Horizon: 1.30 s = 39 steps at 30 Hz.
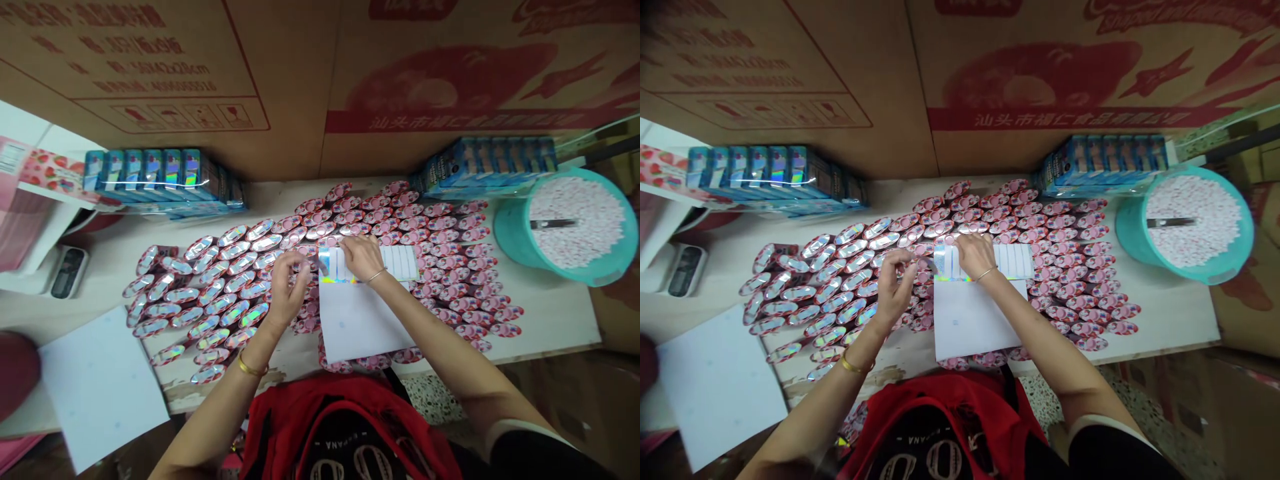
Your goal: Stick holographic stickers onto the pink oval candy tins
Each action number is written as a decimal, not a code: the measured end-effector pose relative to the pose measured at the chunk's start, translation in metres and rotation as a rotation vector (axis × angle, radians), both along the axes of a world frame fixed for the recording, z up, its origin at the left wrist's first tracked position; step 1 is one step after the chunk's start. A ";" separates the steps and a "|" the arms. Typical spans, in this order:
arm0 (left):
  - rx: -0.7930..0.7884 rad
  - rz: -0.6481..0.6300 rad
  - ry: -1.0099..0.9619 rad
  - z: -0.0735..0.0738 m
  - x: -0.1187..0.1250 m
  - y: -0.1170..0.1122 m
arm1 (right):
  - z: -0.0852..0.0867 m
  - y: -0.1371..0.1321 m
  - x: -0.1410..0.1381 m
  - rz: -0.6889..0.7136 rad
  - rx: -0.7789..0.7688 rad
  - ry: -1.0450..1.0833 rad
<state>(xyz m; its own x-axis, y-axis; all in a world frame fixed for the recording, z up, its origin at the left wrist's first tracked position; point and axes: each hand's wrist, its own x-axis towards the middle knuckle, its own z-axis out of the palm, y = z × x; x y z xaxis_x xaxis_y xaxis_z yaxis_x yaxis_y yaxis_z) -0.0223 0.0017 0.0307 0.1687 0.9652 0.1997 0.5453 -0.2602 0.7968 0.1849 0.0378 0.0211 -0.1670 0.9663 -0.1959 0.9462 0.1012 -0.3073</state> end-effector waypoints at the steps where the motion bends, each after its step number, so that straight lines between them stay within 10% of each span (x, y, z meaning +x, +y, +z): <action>1: -0.005 -0.015 0.060 -0.001 0.002 0.006 | 0.003 -0.002 -0.001 0.016 0.005 0.007; 8: 0.043 -0.269 0.538 -0.021 0.024 0.023 | 0.014 -0.015 -0.001 0.022 -0.019 0.108; 22: 0.113 -0.359 0.350 -0.034 0.017 -0.027 | -0.007 -0.037 0.012 -0.045 -0.044 0.052; 27: -0.085 -0.054 -0.044 -0.011 0.011 -0.043 | -0.014 -0.043 0.021 -0.083 0.066 0.001; 32: -0.250 0.391 -0.470 0.009 -0.008 -0.043 | 0.008 -0.054 -0.013 -0.154 0.140 0.422; 39: -0.346 0.533 -0.532 0.000 -0.041 -0.044 | 0.011 -0.058 -0.091 -0.202 -0.082 0.787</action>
<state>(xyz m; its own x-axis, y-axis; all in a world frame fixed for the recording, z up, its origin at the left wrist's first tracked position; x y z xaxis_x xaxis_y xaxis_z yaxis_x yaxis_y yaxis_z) -0.0636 -0.0426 0.0305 -0.3619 0.9107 -0.1992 0.0539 0.2338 0.9708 0.0938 -0.0200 0.0317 -0.1093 0.9803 -0.1648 0.4475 -0.0995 -0.8887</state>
